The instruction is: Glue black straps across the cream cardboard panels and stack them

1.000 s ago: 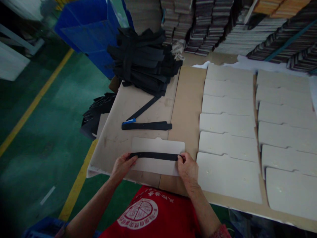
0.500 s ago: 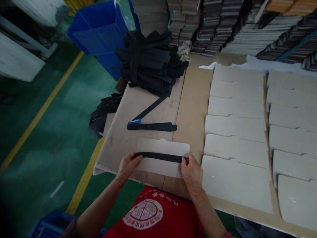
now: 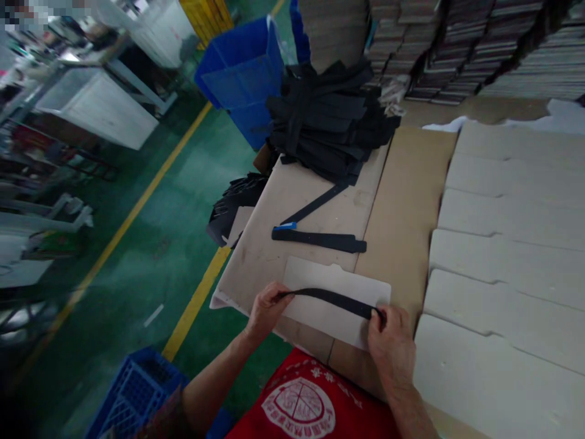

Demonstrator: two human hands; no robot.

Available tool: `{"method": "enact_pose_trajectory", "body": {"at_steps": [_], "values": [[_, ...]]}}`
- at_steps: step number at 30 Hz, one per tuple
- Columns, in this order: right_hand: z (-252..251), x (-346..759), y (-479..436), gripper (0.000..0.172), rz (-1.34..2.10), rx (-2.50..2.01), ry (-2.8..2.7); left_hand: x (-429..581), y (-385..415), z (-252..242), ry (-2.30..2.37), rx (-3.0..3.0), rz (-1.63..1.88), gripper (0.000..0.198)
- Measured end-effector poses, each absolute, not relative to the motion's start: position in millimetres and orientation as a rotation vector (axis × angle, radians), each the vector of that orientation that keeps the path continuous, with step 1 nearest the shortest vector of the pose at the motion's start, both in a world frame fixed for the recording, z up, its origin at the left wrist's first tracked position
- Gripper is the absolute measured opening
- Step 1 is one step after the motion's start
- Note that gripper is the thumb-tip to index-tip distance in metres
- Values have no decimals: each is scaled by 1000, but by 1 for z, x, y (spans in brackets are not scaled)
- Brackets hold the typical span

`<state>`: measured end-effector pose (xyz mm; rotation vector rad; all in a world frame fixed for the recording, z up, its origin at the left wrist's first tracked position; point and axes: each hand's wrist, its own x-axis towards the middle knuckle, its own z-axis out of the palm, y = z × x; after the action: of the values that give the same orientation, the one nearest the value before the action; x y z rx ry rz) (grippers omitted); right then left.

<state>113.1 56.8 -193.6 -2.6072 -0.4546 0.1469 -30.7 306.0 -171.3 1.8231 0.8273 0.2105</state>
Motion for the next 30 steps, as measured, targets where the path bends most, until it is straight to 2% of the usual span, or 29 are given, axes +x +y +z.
{"method": "enact_pose_trajectory", "body": {"at_steps": [9, 14, 30], "values": [[-196, 116, 56, 30, 127, -2666, -495, -38, 306, -167, 671, 2007, 206, 14], [-195, 117, 57, 28, 136, -2653, -497, -30, 314, -172, 763, 2047, 139, 17], [-197, 118, 56, 29, 108, -2622, -532, -15, 318, -180, 965, 2210, -41, 11]]}}
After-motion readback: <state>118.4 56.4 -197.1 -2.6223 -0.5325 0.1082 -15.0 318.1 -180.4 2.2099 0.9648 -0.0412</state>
